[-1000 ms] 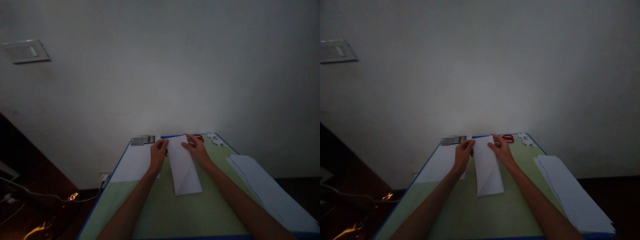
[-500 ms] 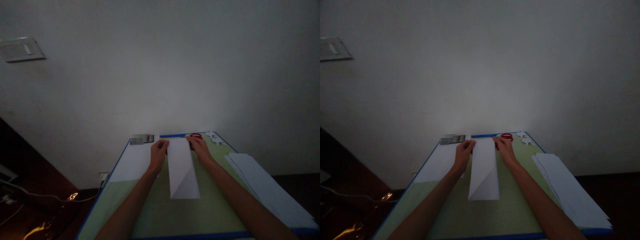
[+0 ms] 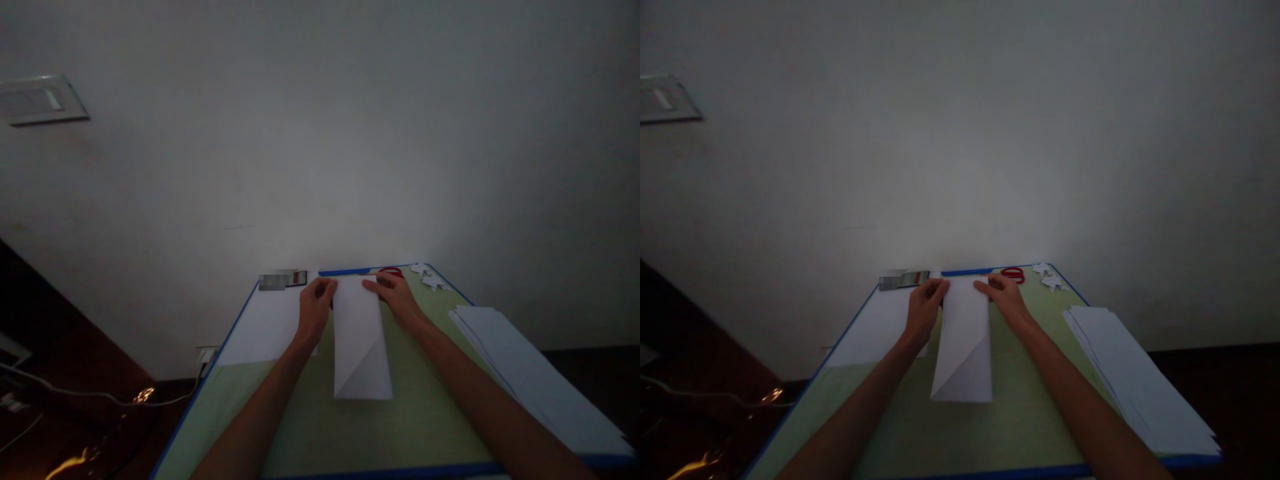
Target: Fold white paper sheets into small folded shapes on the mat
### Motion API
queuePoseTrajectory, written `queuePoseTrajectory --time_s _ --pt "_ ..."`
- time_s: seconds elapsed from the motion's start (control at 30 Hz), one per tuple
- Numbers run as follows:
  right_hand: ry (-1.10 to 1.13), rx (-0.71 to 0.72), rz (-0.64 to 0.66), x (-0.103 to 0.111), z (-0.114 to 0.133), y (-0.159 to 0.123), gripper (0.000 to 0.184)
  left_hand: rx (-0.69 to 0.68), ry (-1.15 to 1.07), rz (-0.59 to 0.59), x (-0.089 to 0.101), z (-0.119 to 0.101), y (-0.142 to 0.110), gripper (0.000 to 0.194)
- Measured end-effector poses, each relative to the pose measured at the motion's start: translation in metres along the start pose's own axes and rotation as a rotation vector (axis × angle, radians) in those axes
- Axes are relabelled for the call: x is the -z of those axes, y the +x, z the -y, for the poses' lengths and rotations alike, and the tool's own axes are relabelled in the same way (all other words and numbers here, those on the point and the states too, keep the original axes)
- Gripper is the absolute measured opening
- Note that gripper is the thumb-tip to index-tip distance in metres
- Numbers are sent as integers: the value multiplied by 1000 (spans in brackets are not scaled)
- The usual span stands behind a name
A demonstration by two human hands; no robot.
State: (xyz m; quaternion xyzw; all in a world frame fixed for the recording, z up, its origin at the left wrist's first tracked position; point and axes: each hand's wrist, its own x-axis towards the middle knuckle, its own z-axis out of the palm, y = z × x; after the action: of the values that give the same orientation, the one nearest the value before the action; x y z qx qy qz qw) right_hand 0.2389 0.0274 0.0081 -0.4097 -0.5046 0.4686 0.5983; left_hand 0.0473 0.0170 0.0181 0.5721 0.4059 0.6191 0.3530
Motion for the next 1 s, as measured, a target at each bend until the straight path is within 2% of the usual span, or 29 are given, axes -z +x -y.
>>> queuePoseTrajectory --time_s 0.13,0.27,0.4,0.47,0.57,0.63,0.77,0.9,1.0 --pt "35 46 -22 -2 10 -3 40 -27 -13 3 -2 -12 -3 33" --pt "68 163 22 -8 42 -6 35 -127 -14 5 1 -50 2 31" --pt "43 303 73 -16 103 -4 30 -320 2 4 8 -108 17 22" --pt "1 464 88 -19 139 -4 25 -446 7 -6 10 -138 26 20" --pt "-69 659 46 -22 189 -9 22 -583 -15 8 10 -177 36 18" --pt "-101 740 24 -24 211 -15 21 -632 -17 27 11 -196 39 18" --pt "-154 866 31 -27 226 -27 17 -719 51 61 21 -218 37 14" --pt "-166 919 63 -27 224 -33 14 -804 181 86 32 -226 29 10" --pt "-177 939 83 -25 224 -35 12 -819 203 102 36 -229 24 8"
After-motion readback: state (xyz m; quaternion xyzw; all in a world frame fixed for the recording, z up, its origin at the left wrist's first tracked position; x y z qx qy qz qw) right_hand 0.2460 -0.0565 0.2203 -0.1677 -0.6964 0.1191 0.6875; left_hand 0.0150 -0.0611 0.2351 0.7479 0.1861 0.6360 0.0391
